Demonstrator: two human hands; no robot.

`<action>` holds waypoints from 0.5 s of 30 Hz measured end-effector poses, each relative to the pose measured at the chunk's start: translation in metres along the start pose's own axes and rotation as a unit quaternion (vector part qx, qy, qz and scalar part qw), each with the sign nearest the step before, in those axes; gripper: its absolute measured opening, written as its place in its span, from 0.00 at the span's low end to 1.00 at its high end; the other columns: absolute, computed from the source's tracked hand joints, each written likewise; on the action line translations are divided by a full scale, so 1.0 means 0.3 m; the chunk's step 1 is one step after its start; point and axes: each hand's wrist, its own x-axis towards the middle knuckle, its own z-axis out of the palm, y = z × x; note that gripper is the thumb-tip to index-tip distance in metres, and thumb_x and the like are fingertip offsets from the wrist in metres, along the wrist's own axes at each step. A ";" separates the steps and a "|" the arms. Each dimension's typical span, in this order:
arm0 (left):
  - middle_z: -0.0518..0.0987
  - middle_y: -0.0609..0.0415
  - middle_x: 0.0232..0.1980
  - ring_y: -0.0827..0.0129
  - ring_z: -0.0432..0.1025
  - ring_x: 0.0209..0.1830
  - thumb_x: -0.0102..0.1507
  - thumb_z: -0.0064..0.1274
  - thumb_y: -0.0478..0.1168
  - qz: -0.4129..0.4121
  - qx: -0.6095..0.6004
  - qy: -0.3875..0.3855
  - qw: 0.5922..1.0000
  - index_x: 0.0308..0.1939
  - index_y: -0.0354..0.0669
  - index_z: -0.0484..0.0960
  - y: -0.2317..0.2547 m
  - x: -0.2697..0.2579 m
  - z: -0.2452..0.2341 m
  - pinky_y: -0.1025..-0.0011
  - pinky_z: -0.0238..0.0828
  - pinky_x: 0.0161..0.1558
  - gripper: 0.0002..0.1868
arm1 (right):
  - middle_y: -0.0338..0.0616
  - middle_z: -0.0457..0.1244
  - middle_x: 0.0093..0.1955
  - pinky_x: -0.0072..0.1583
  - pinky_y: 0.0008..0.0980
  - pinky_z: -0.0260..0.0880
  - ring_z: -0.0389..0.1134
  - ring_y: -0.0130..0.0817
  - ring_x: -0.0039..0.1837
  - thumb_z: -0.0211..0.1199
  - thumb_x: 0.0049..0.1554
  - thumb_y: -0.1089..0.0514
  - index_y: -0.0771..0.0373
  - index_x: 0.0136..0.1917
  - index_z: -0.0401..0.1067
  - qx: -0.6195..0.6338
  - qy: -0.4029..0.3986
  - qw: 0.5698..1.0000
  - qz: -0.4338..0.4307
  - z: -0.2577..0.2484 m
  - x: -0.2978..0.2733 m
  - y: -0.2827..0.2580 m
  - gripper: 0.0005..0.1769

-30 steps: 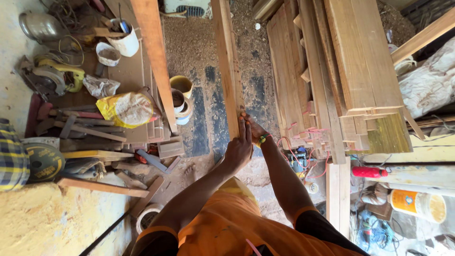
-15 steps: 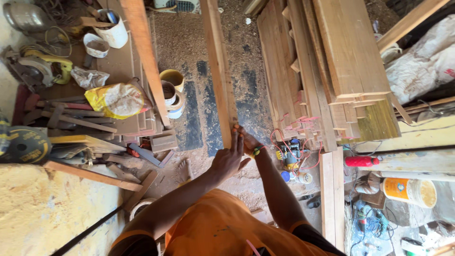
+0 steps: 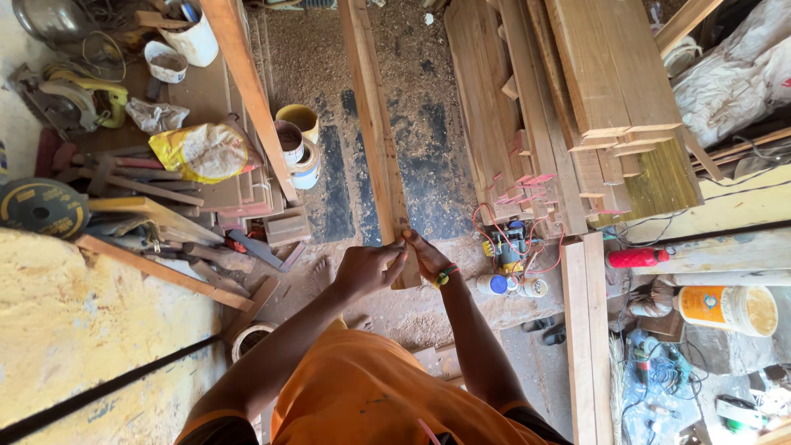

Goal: The person uses a woodworking machine and a hand-held sanding block to smooth the surface of a wooden plank.

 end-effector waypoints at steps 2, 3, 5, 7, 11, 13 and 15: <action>0.88 0.51 0.40 0.67 0.80 0.25 0.65 0.55 0.46 0.030 -0.041 0.055 0.997 0.46 0.45 0.88 0.017 -0.039 0.005 0.69 0.80 0.30 0.13 | 0.43 0.60 0.70 0.74 0.43 0.56 0.59 0.39 0.73 0.65 0.53 0.28 0.60 0.75 0.59 0.019 -0.012 1.000 0.002 0.020 -0.058 0.011 0.49; 0.88 0.52 0.41 0.67 0.82 0.28 0.65 0.56 0.45 0.035 -0.053 0.068 0.996 0.45 0.45 0.89 0.023 -0.055 0.012 0.69 0.80 0.33 0.11 | 0.44 0.60 0.71 0.74 0.43 0.56 0.59 0.40 0.73 0.65 0.53 0.28 0.60 0.75 0.58 0.022 -0.011 1.000 0.007 0.031 -0.083 0.017 0.50; 0.88 0.52 0.43 0.67 0.83 0.34 0.66 0.56 0.44 0.040 -0.073 0.088 0.993 0.43 0.46 0.88 0.025 -0.072 0.028 0.69 0.82 0.39 0.09 | 0.46 0.60 0.72 0.74 0.42 0.56 0.59 0.41 0.74 0.65 0.54 0.28 0.62 0.76 0.58 0.027 -0.026 0.999 -0.006 0.049 -0.129 0.025 0.51; 0.88 0.53 0.45 0.68 0.84 0.40 0.69 0.55 0.43 0.039 -0.088 0.099 0.990 0.41 0.47 0.88 0.018 -0.071 0.047 0.69 0.83 0.45 0.08 | 0.49 0.59 0.74 0.75 0.42 0.56 0.59 0.41 0.75 0.65 0.55 0.27 0.66 0.77 0.58 0.028 -0.058 0.997 -0.039 0.070 -0.170 0.037 0.53; 0.87 0.50 0.48 0.66 0.83 0.45 0.69 0.53 0.44 -0.065 -0.089 0.101 0.989 0.44 0.44 0.87 -0.032 -0.021 0.063 0.67 0.82 0.49 0.11 | 0.46 0.58 0.76 0.75 0.40 0.55 0.57 0.39 0.77 0.65 0.51 0.24 0.62 0.80 0.54 0.000 -0.026 0.999 -0.026 0.090 -0.243 0.060 0.58; 0.85 0.45 0.56 0.61 0.81 0.54 0.70 0.52 0.45 -0.079 -0.084 0.125 0.985 0.52 0.41 0.84 -0.074 0.021 0.066 0.63 0.79 0.58 0.14 | 0.50 0.57 0.76 0.75 0.44 0.54 0.55 0.43 0.77 0.66 0.49 0.23 0.63 0.80 0.54 0.007 -0.015 1.000 -0.006 0.088 -0.274 0.091 0.61; 0.73 0.38 0.72 0.49 0.70 0.72 0.70 0.51 0.56 -0.119 -0.092 0.098 0.984 0.72 0.37 0.68 -0.126 0.078 0.066 0.51 0.66 0.72 0.34 | 0.51 0.56 0.77 0.75 0.46 0.53 0.54 0.45 0.78 0.65 0.46 0.21 0.62 0.79 0.53 -0.031 0.003 0.999 0.004 0.079 -0.294 0.121 0.63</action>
